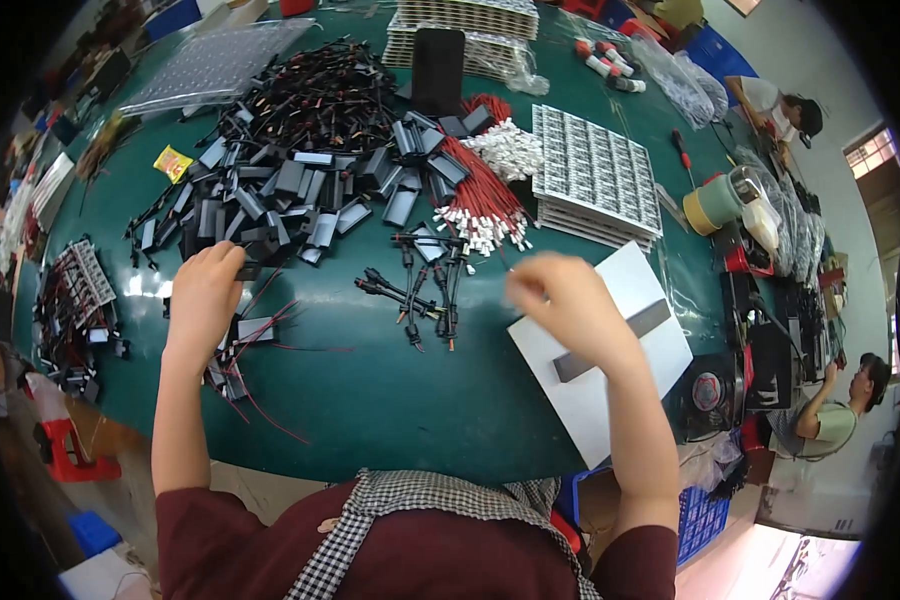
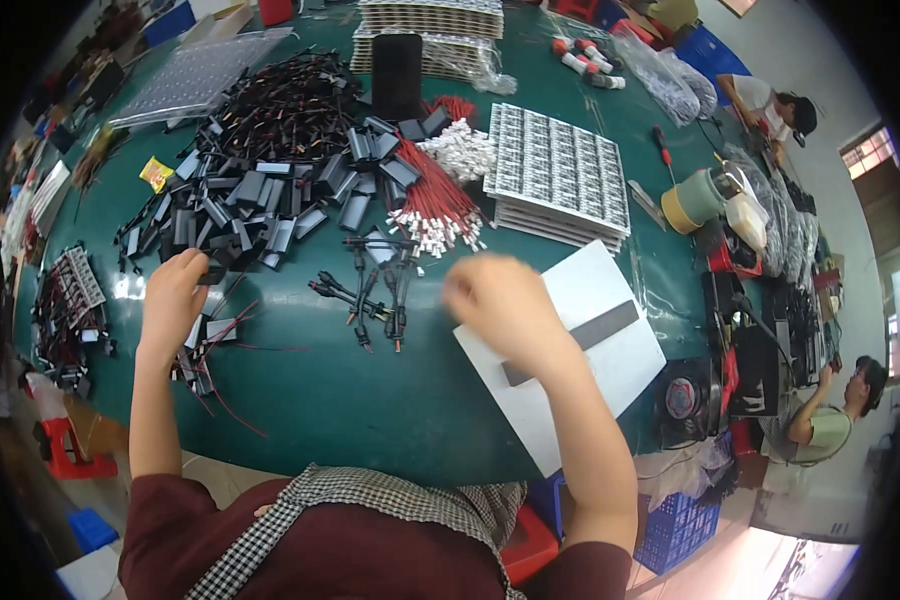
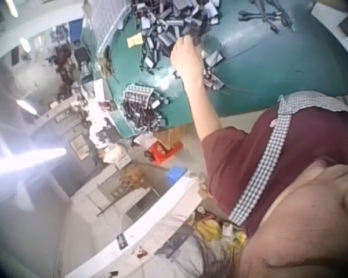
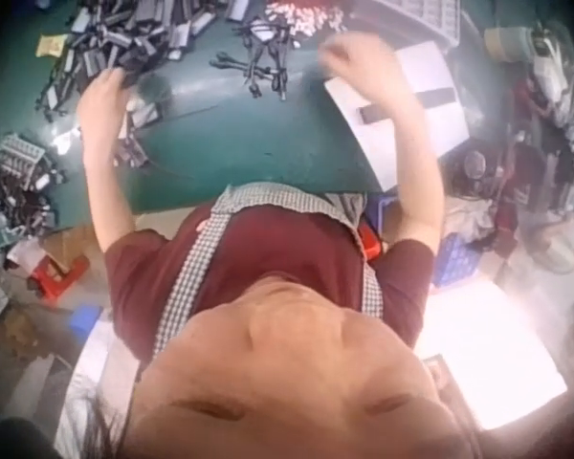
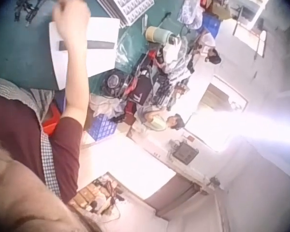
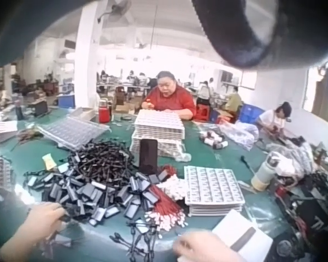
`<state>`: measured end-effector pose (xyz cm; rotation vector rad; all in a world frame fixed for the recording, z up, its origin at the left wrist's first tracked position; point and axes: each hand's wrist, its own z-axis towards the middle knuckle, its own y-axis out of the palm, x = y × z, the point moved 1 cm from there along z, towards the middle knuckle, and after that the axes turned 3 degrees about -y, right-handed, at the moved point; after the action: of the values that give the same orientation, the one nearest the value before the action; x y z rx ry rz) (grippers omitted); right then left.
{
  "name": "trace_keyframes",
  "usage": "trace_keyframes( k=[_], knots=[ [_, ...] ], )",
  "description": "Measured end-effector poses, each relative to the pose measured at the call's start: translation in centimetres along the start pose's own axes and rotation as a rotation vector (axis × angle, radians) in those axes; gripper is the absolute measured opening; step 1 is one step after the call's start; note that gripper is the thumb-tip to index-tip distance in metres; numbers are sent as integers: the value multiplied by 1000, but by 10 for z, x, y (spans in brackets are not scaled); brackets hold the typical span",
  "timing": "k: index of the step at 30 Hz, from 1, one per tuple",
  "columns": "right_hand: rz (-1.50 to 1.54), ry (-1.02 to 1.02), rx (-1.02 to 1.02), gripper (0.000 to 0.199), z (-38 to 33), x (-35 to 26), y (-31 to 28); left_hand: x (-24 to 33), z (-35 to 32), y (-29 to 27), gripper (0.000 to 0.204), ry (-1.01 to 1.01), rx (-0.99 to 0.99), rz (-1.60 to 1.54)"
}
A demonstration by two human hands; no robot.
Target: The person assembles small electronic modules by manually inserting wires into plastic housings at a factory workbench.
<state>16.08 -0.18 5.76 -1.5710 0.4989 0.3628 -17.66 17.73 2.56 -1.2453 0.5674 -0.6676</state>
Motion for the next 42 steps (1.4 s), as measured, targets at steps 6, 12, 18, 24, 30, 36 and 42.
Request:
trace_keyframes(
  k=[6, 12, 18, 24, 30, 36, 42],
  knots=[
    [-354, 195, 188, 26, 49, 65, 46, 78, 22, -12, 19, -233, 0, -1071],
    [271, 246, 96, 11, -23, -2, 9, 153, 32, 40, 30, -355, -533, -1998],
    [878, 465, 250, 8, -92, -29, 62, 168, 23, 50, 43, -245, -447, -1936],
    [896, 412, 188, 8, -94, -34, 81, 169, 17, 55, 22, -129, -416, -1867],
    [921, 490, 78, 10, -101, -27, 83, 168, 13, 47, 9, -264, -518, -1851],
    [1179, 466, 257, 15, -74, -31, 91, 179, 11, 40, 15, 15, -400, -1533],
    [733, 345, 576, 5, -75, -45, 68, 174, 17, 37, 38, 175, -125, -1165]
  ],
)
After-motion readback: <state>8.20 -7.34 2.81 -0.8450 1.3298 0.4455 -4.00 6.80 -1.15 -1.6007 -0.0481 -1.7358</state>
